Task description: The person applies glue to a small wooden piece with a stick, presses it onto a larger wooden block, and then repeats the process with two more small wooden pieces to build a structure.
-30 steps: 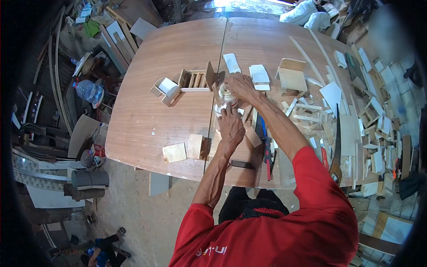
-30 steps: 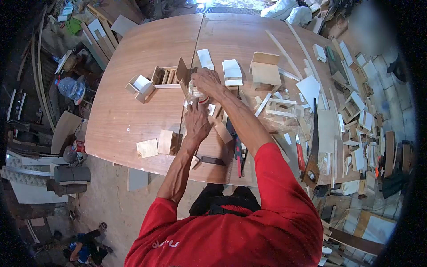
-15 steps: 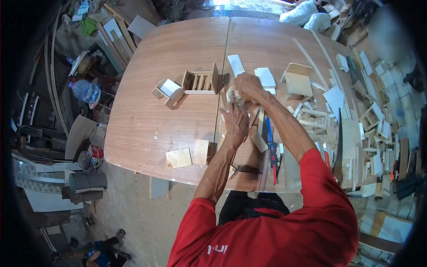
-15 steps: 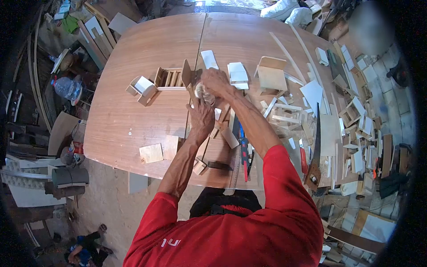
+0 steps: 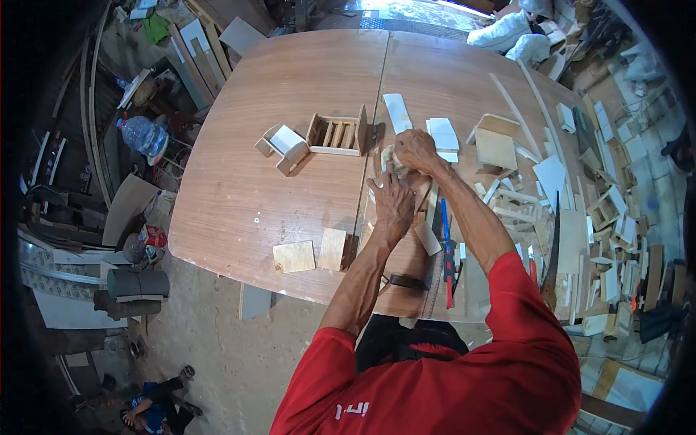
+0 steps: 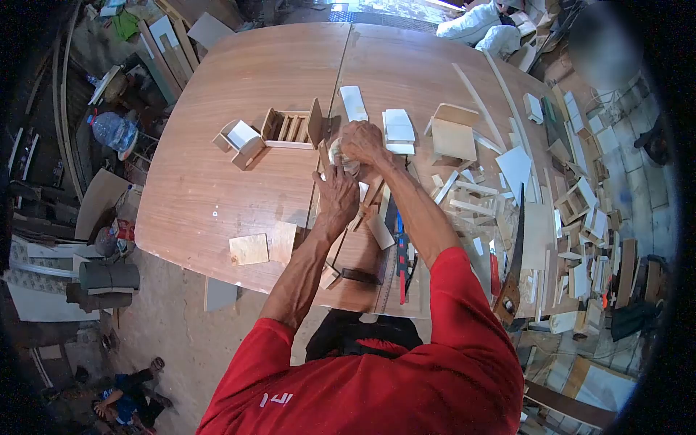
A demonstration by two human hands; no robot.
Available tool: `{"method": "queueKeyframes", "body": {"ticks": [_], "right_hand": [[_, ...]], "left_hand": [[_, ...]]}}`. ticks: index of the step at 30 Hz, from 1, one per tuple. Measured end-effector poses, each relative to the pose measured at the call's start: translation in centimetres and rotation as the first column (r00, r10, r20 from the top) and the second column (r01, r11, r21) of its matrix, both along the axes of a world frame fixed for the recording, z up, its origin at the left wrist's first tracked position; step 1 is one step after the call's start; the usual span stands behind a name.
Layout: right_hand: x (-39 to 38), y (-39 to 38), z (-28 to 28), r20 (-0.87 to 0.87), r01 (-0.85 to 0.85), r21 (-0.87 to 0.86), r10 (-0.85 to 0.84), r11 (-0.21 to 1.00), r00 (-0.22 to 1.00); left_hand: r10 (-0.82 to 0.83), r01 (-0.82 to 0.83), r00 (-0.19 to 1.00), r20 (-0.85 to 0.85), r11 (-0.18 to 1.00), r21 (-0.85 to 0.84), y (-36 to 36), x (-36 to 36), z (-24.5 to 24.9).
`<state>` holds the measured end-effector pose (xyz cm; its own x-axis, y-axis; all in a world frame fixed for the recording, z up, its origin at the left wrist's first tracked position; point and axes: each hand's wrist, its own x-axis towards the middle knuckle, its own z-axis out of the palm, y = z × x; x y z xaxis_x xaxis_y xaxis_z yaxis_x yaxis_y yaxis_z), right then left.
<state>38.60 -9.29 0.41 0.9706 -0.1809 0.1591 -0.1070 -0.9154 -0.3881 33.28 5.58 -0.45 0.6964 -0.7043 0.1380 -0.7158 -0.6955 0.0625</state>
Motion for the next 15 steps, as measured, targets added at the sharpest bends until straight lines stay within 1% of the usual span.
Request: {"method": "queueKeyframes", "body": {"ticks": [1, 3, 4, 6, 7, 9, 10, 11, 13, 15], "right_hand": [[0.2, -0.6, 0.0, 0.003, 0.001, -0.003, -0.001, 1.000, 1.000], [0.5, -1.5, -0.1, 0.114, -0.019, 0.065, 0.012, 0.998, 0.993], [0.0, -1.3, 1.3, 0.115, -0.017, 0.062, 0.010, 0.998, 0.993], [-0.8, -1.6, 4.1, 0.054, -0.081, -0.064, 0.084, 0.995, 0.995], [-1.0, -1.9, 4.2, 0.054, -0.076, -0.068, 0.080, 0.995, 0.995], [-1.4, -2.1, 5.1, 0.167, 0.033, -0.040, -0.026, 0.999, 0.986], [-1.8, -2.2, 5.9, 0.166, 0.119, 0.019, -0.120, 0.993, 0.979], [-2.1, -2.3, 6.7, 0.171, 0.119, 0.018, -0.120, 0.993, 0.978], [-3.2, -3.1, 7.8, 0.186, 0.217, 0.082, -0.229, 0.973, 0.956], [-4.6, -4.2, 8.1, 0.224, 0.251, 0.086, -0.265, 0.964, 0.938]], "left_hand": [[-0.001, 0.001, 1.000, 0.003, 1.000, -0.003, 0.0, 0.1, 0.2], [-0.017, 0.023, 0.998, -0.068, 0.996, 0.082, 0.1, 0.1, 0.8], [-0.019, 0.024, 0.998, -0.066, 0.997, 0.079, 0.2, 0.1, 0.5], [-0.015, 0.015, 0.997, -0.076, 1.000, 0.010, 0.0, 0.2, 0.2], [-0.019, 0.020, 0.997, -0.076, 1.000, 0.006, 0.0, 0.1, 0.3], [-0.033, 0.039, 0.997, -0.063, 0.996, 0.082, 0.1, 0.1, 0.7], [-0.038, 0.041, 0.998, -0.053, 0.998, 0.050, 0.2, 0.2, 0.2], [-0.038, 0.041, 0.998, -0.048, 0.998, 0.048, 0.3, 0.4, 0.1], [-0.039, 0.039, 0.999, -0.022, 0.999, 0.028, 0.3, 0.4, -0.3], [-0.063, 0.062, 0.998, -0.006, 0.998, -0.014, 0.6, 0.5, -0.6]]}}
